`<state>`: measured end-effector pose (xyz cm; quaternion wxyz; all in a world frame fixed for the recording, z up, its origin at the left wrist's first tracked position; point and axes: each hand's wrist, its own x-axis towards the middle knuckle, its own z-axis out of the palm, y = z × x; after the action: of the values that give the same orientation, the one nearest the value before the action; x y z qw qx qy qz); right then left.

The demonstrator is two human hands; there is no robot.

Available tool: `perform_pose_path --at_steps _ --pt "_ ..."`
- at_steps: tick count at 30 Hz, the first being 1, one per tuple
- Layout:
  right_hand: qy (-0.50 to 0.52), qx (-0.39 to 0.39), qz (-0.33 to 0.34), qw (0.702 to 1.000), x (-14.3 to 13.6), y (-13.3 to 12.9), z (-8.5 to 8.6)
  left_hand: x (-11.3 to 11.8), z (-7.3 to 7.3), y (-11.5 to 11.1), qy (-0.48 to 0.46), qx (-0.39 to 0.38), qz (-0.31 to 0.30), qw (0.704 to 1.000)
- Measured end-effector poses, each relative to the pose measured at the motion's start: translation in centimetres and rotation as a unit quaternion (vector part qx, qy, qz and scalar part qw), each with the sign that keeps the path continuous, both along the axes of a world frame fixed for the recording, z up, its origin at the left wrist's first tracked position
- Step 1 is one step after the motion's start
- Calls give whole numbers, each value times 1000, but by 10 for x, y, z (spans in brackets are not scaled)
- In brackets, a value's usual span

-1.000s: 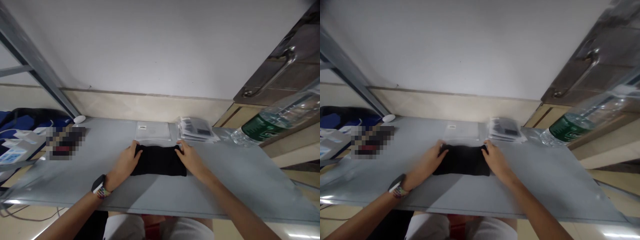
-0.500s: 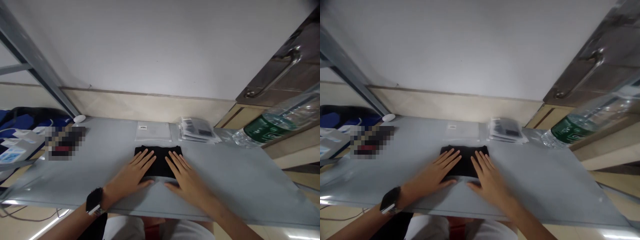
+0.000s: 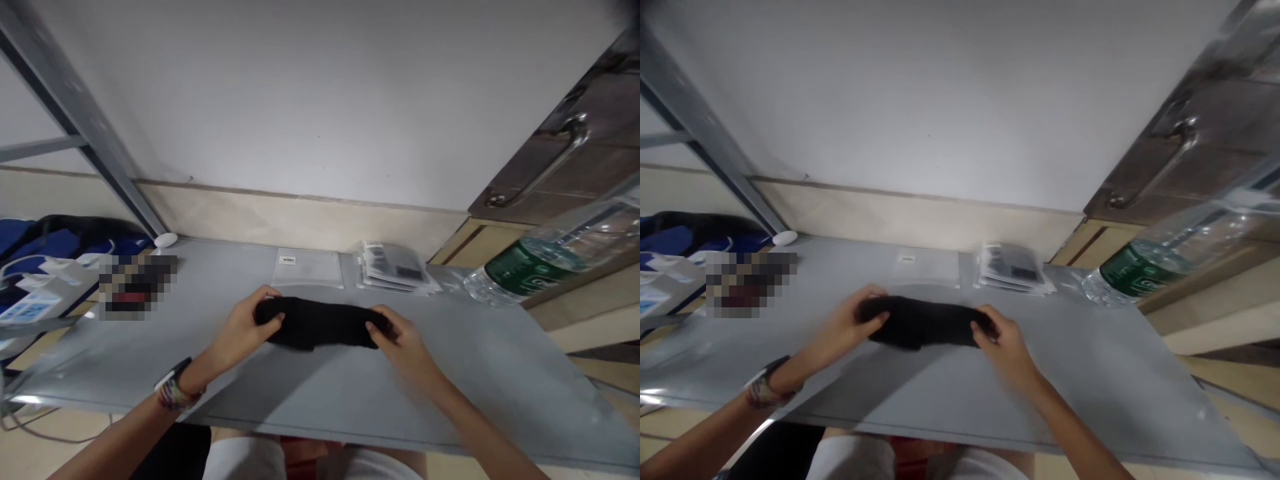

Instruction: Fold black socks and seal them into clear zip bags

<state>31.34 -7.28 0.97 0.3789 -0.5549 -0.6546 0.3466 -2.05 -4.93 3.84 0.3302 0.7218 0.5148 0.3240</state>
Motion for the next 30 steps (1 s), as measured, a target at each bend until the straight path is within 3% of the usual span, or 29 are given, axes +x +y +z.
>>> perform_pose_path --at_steps 3,6,9,11,14,16,18,23,30 --pt "161 -123 -42 978 -7 4 13 -1 2 9 -50 -58 16 997" --pt "212 -210 -43 953 -12 9 11 -1 -14 13 -13 -61 19 998" --pt "199 -235 -56 950 -13 13 -2 4 -27 7 103 14 59 993" --pt "193 -230 -56 952 -12 15 -10 11 -26 -2 181 103 63 976" --pt "175 -217 -38 960 -9 17 -16 23 -17 -17 243 213 -45 945" --pt "163 -211 -25 964 -6 18 -16 30 -17 -24 261 227 -147 926" --pt "157 -205 -21 966 -4 18 -14 33 -23 -27 278 216 -200 914" --pt "158 -203 -18 966 -2 21 -10 25 -40 -23 269 183 -217 920" --pt "126 -189 -21 974 2 32 -1 4 -30 -19 232 164 -238 929"
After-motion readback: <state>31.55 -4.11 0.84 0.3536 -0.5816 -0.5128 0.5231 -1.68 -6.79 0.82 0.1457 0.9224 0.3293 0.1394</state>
